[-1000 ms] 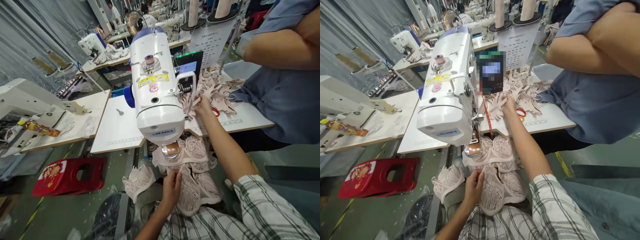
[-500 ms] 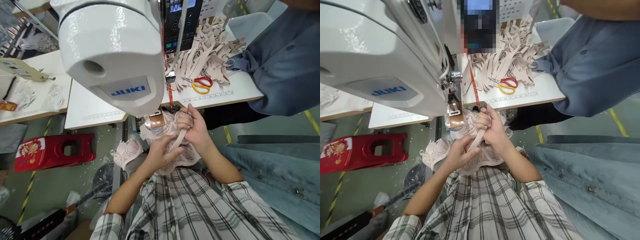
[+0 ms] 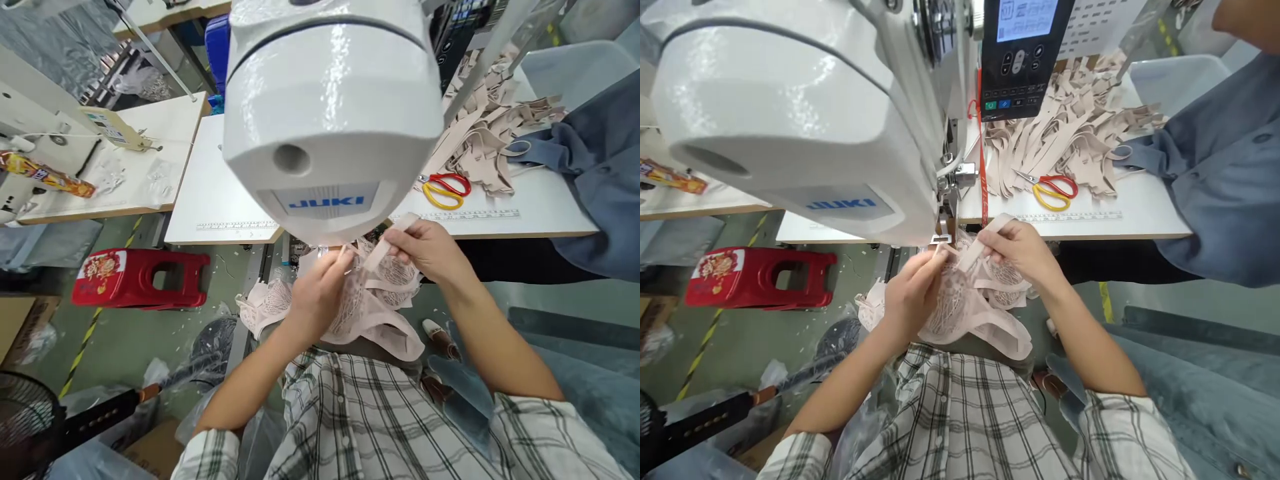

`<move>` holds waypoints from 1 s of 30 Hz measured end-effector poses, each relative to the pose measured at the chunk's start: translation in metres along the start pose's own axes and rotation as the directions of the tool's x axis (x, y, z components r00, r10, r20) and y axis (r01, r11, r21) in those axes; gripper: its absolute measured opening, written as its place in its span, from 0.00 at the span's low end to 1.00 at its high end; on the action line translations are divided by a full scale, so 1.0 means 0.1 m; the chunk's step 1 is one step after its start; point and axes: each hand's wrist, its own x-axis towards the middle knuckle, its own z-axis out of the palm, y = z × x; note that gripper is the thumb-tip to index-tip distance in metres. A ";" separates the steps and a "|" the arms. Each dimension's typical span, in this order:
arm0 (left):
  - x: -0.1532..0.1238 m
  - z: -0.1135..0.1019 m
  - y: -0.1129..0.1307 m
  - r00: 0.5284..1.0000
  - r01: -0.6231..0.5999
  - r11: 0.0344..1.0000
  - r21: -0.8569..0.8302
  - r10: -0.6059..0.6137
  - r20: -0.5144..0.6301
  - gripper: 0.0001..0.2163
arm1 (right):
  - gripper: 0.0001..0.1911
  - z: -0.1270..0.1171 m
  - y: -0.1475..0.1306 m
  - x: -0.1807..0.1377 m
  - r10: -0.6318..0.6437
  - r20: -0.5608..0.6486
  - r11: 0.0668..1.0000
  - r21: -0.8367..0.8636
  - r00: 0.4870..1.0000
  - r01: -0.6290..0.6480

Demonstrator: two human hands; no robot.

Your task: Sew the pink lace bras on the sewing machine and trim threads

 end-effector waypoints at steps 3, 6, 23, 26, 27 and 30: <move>-0.04 -0.06 -0.10 0.993 0.117 0.971 0.207 -0.113 -0.028 0.13 | 0.22 0.05 -0.07 0.19 -0.018 0.185 0.993 -0.111 0.983 0.039; -0.04 -0.13 -0.11 0.975 0.188 0.963 0.194 -0.207 0.082 0.15 | 0.17 0.08 -0.13 0.27 -0.075 0.262 0.982 -0.150 0.962 0.117; 0.02 -0.32 -0.24 0.845 0.492 0.819 -0.295 -0.368 0.388 0.16 | 0.07 0.44 -0.13 0.41 -0.395 -0.004 0.833 -0.423 0.919 0.357; 0.01 -0.32 -0.16 0.852 0.503 0.789 -0.354 -0.384 0.356 0.14 | 0.08 0.46 -0.17 0.41 -0.388 0.044 0.786 -0.505 0.921 0.356; 0.00 -0.32 -0.15 0.863 0.486 0.792 -0.369 -0.369 0.346 0.13 | 0.09 0.46 -0.19 0.41 -0.370 0.054 0.777 -0.530 0.927 0.340; -0.01 -0.31 -0.15 0.908 0.395 0.833 -0.386 -0.292 0.300 0.11 | 0.12 0.45 -0.21 0.42 -0.300 0.069 0.780 -0.557 0.951 0.286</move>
